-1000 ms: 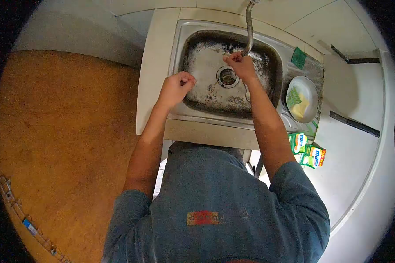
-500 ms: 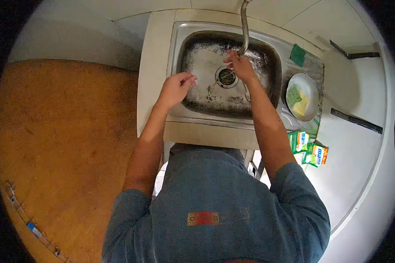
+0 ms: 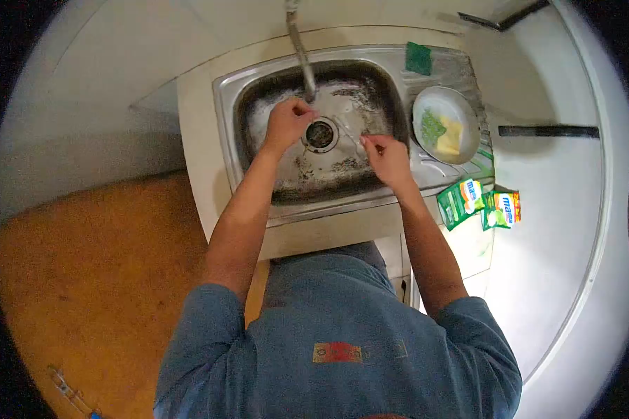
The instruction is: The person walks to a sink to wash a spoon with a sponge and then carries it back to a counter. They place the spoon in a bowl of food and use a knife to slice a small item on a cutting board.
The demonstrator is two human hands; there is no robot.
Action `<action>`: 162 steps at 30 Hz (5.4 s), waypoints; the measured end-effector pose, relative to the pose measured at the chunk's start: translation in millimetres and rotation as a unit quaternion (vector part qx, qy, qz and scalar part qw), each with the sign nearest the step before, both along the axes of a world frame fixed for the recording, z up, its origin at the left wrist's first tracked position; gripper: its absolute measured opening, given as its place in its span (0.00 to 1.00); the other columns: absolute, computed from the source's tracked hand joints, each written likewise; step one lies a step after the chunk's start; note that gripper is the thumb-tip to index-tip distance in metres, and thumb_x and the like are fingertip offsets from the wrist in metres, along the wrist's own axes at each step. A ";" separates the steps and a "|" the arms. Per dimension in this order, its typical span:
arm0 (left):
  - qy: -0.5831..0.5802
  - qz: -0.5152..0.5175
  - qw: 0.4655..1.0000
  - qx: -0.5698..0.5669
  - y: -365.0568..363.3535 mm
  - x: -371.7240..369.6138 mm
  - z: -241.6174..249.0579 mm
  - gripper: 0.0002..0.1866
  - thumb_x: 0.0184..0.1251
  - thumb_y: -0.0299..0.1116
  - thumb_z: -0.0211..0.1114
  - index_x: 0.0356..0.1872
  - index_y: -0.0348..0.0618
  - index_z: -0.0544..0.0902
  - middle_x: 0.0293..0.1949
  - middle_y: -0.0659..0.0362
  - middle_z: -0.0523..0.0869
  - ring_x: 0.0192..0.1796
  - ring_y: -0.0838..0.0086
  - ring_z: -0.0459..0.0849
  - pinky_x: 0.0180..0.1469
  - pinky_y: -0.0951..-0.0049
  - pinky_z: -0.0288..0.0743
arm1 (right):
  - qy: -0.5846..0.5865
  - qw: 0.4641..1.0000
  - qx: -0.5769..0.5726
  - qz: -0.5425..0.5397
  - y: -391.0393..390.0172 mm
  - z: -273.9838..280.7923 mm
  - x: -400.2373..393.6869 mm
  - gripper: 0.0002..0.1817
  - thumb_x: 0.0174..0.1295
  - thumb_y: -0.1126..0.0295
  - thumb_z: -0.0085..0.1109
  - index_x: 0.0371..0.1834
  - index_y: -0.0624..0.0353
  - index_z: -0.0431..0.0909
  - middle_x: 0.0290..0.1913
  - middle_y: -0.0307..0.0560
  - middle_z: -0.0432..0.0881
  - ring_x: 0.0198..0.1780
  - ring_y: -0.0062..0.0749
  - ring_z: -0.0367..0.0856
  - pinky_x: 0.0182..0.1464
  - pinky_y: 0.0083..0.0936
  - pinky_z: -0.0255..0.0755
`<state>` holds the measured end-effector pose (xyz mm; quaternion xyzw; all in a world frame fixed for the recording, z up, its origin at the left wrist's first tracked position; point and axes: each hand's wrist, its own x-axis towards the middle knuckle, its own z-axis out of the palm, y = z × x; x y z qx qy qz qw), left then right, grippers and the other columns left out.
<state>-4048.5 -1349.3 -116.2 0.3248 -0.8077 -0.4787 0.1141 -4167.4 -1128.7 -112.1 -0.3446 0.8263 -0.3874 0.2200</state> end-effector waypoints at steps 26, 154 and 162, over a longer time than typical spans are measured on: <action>-0.035 -0.034 0.999 -0.022 11.8 -23.7 16.4 0.15 0.61 0.41 0.68 0.34 0.36 0.85 0.28 0.55 0.85 0.31 0.71 0.82 0.39 0.67 0.75 | 0.052 0.996 -0.011 -0.072 69.4 35.5 65.8 0.13 0.57 0.64 0.63 0.41 0.60 0.77 0.39 0.53 0.80 0.44 0.51 0.79 0.47 0.40 0.73; -0.060 -0.023 0.973 0.224 -3.0 67.9 11.5 0.13 0.73 0.32 0.55 0.49 0.32 0.76 0.34 0.59 0.86 0.26 0.80 0.75 0.29 0.77 0.71 | -0.062 0.988 -0.011 -0.142 -124.5 -39.4 15.9 0.18 0.59 0.58 0.60 0.35 0.66 0.82 0.34 0.59 0.84 0.39 0.54 0.83 0.46 0.40 0.75; -0.059 -0.006 0.981 0.183 3.8 66.2 8.0 0.12 0.72 0.32 0.55 0.47 0.34 0.78 0.33 0.59 0.85 0.27 0.80 0.75 0.30 0.75 0.72 | -0.058 0.990 -0.074 -0.109 -118.9 -37.4 24.0 0.19 0.58 0.64 0.62 0.48 0.68 0.78 0.31 0.52 0.85 0.35 0.38 0.85 0.41 0.33 0.77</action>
